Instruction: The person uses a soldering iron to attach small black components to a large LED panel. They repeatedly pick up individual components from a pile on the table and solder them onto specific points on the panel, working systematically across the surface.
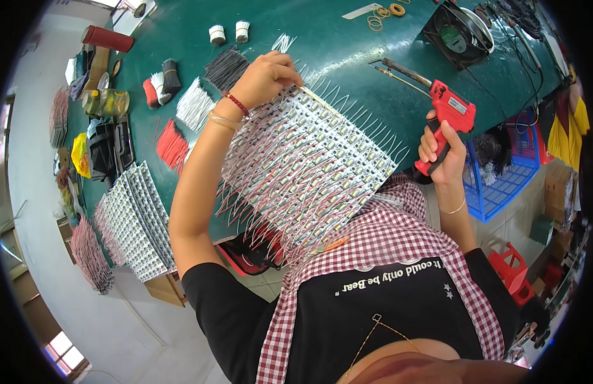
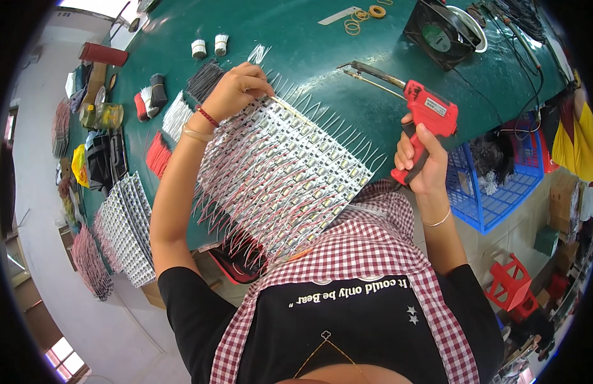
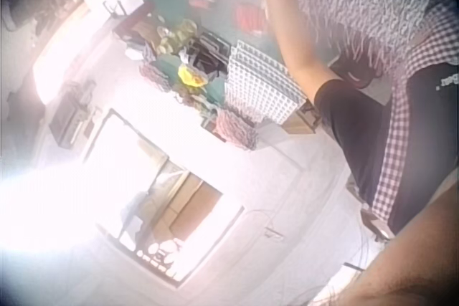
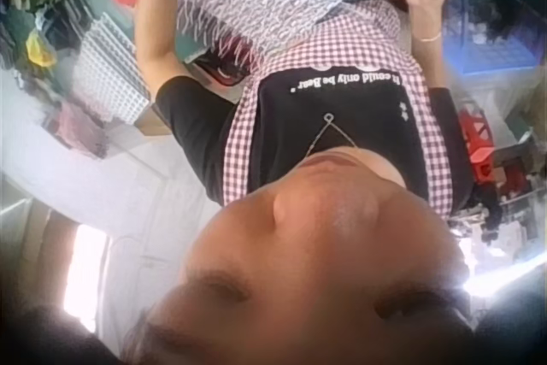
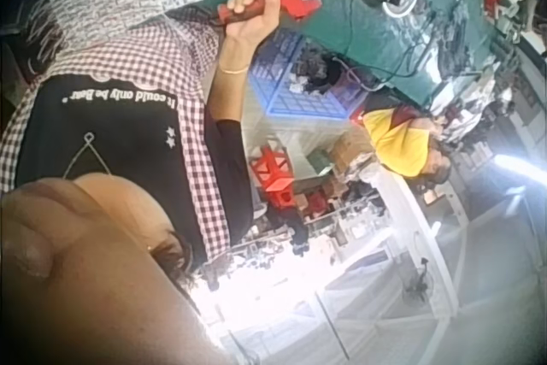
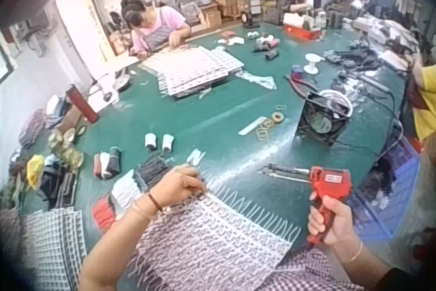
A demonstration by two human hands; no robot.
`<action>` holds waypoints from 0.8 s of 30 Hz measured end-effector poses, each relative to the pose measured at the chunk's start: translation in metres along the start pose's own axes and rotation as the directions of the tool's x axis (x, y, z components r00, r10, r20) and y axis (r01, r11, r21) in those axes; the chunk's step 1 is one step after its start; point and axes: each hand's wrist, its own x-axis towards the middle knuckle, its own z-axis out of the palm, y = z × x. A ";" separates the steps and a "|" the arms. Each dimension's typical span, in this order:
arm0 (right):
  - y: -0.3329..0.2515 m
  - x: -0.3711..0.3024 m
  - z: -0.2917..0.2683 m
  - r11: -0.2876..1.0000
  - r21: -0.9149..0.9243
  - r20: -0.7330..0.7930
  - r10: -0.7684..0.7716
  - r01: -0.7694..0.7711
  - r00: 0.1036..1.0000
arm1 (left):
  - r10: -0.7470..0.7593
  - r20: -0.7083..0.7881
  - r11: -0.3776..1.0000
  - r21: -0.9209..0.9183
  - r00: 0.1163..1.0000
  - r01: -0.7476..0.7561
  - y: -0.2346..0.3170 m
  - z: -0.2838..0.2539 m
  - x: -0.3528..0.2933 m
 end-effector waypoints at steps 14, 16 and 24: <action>0.000 0.000 0.000 1.000 -0.018 -0.006 -0.010 0.010 1.000 | 0.031 0.018 0.998 0.045 0.999 -0.032 0.009 0.003 0.004; -0.001 -0.001 0.000 1.000 -0.019 -0.012 -0.009 0.009 1.000 | 0.034 0.022 0.999 0.039 0.999 -0.035 0.009 0.003 0.005; -0.001 -0.001 -0.001 1.000 -0.012 -0.004 -0.012 0.012 1.000 | 0.028 0.053 0.999 0.026 0.998 -0.030 0.012 0.004 0.007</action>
